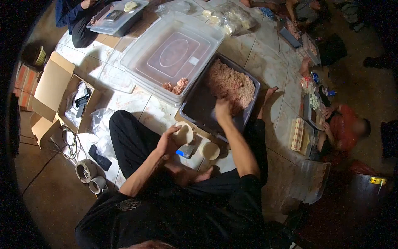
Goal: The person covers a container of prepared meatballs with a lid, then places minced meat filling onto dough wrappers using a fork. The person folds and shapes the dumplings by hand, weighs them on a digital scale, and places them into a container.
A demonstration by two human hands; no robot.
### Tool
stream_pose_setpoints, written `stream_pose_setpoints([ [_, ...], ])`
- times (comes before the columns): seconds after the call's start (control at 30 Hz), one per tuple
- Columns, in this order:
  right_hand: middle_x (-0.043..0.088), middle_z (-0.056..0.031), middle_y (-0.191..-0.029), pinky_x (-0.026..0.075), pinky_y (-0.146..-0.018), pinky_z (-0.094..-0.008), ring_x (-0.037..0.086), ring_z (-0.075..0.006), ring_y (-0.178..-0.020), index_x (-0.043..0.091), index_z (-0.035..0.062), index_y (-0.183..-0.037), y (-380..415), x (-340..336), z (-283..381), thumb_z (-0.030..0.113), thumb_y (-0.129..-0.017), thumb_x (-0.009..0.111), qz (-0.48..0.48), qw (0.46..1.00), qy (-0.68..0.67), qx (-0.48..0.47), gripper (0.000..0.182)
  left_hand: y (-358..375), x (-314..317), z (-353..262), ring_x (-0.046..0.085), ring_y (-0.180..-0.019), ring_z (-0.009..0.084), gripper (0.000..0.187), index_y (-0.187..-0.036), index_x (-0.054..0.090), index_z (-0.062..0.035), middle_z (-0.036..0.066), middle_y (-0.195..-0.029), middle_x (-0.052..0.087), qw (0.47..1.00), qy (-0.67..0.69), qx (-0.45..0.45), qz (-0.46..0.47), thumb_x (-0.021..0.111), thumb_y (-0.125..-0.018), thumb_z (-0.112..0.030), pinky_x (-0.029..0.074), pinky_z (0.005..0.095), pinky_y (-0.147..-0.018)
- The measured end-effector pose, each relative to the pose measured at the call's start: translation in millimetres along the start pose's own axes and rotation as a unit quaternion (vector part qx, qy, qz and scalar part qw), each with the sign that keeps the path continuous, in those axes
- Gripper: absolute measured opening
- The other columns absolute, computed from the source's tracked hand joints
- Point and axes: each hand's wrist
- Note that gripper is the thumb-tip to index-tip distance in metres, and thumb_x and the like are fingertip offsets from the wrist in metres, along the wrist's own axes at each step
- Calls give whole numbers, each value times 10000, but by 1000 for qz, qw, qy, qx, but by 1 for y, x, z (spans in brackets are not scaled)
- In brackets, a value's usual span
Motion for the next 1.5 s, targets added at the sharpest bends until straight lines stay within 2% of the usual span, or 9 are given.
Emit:
stream_pose_setpoints([
  [0.13,681,-256,-804,547,-755,-484,703,-398,-806,682,-91,-786,-18,0,-11,57,-943,501,115,992,-47,36,282,-15,-17,-12,684,-1046,315,343,-1233,575,-13,157,-1165,672,999,34,-32,-17,506,-1039,-286,564,463,-931],
  [0.3,694,-276,-963,545,-770,-471,674,-465,-960,721,-38,-908,12,58,-18,169,-954,597,85,994,53,-41,245,-44,-22,11,666,-1063,308,332,-1224,578,-25,159,-1143,654,997,55,-18,-48,456,-1057,-284,562,470,-918],
  [0.4,715,-256,-965,545,-771,-473,686,-456,-946,721,-36,-973,33,21,-10,143,-941,629,151,976,-127,-90,204,-60,-33,11,674,-1050,258,388,-1207,601,-12,130,-1127,665,992,5,88,-89,546,-1030,-353,563,430,-905],
  [0.6,693,-156,-705,507,-614,-335,670,-180,-626,711,-42,-892,82,-151,76,131,-947,646,205,912,-355,30,193,-53,29,0,676,-911,141,353,-1140,656,-10,52,-1057,695,972,-125,199,28,840,-848,-83,555,288,-809],
  [0.67,719,-174,-740,514,-604,-360,685,-269,-618,723,-16,-890,97,-131,81,134,-949,643,172,950,-259,-2,179,-53,44,-1,681,-916,150,327,-1109,646,-9,61,-1045,700,952,-201,196,125,834,-843,-41,563,305,-811],
  [0.8,708,-217,-823,526,-724,-476,677,-430,-757,710,-12,-941,105,-153,80,146,-952,626,160,963,-214,-32,179,-68,24,19,651,-788,136,187,-925,634,-30,40,-903,666,975,-140,165,43,811,-865,-35,553,298,-727],
  [0.93,723,-208,-901,520,-811,-523,680,-435,-813,694,15,-1065,120,-178,81,155,-965,617,145,988,-52,3,188,-77,7,6,609,-764,131,268,-820,561,-70,10,-807,569,980,-102,169,0,763,-954,-185,509,263,-722],
  [1.1,697,-227,-885,525,-748,-485,683,-450,-897,662,46,-1044,130,-161,97,119,-961,626,186,962,-195,-45,117,-33,45,-24,630,-747,234,731,-861,609,-124,29,-818,630,1000,10,-23,16,376,-960,-810,534,386,-826],
  [1.5,691,-217,-862,505,-678,-515,677,-448,-824,624,27,-986,122,-159,115,113,-978,602,139,966,-198,-93,89,-51,-3,-16,654,-926,215,1065,-1198,680,-8,74,-1049,691,998,-51,38,-6,249,-880,-928,527,393,-940],
])
Point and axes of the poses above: each hand's wrist, its own y-axis away from the middle knuckle, its own x-axis out of the palm, z = x × y
